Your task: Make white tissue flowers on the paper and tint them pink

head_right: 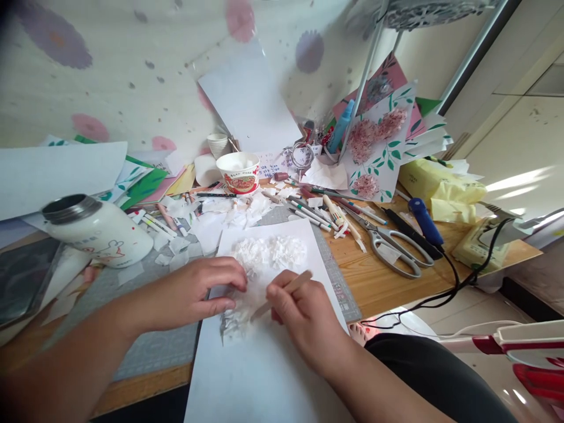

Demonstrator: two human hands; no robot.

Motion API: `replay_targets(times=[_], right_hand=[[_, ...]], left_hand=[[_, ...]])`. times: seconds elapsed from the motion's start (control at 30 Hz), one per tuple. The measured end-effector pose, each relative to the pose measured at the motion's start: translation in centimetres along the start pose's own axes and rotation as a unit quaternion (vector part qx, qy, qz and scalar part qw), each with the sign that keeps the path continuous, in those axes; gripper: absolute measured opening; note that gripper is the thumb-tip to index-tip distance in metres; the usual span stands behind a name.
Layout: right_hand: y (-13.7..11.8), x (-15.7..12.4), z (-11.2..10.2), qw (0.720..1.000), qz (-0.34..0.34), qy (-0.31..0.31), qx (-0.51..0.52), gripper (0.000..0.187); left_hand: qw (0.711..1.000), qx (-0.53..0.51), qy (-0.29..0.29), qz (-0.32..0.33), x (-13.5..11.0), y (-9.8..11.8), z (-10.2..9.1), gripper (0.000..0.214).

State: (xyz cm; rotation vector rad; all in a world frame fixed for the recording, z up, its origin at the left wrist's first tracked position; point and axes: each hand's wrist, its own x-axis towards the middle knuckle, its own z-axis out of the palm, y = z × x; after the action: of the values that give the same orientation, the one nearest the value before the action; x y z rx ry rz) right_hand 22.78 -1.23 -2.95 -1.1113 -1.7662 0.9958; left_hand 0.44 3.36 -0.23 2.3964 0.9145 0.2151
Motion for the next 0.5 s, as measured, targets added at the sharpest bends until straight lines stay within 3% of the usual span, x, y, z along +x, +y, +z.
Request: replay_targets(times=[0.13,0.3,0.4,0.5], right_hand=[[1.3,-0.3,-1.3,0.989,0.028,0.093,0.11,0.031],[1.3,-1.0,-3.5,0.968,0.013,0.183,0.17,0.024],[1.0,-1.4,-4.8,0.953,0.009,0.243,0.181,0.022],[0.9,-2.0,-5.6,0.949,0.025,0.26,0.175,0.021]], left_hand=[[1.0,0.011,-0.015,-0.004,-0.1,-0.2,-0.1,0.012],[0.999,0.031,0.009,0.004,-0.3,0.4,0.2,0.019],[0.994,0.102,0.021,0.022,-0.3,2.0,1.7,0.049],[0.981,0.186,0.021,0.043,-0.6,3.4,4.1,0.077]])
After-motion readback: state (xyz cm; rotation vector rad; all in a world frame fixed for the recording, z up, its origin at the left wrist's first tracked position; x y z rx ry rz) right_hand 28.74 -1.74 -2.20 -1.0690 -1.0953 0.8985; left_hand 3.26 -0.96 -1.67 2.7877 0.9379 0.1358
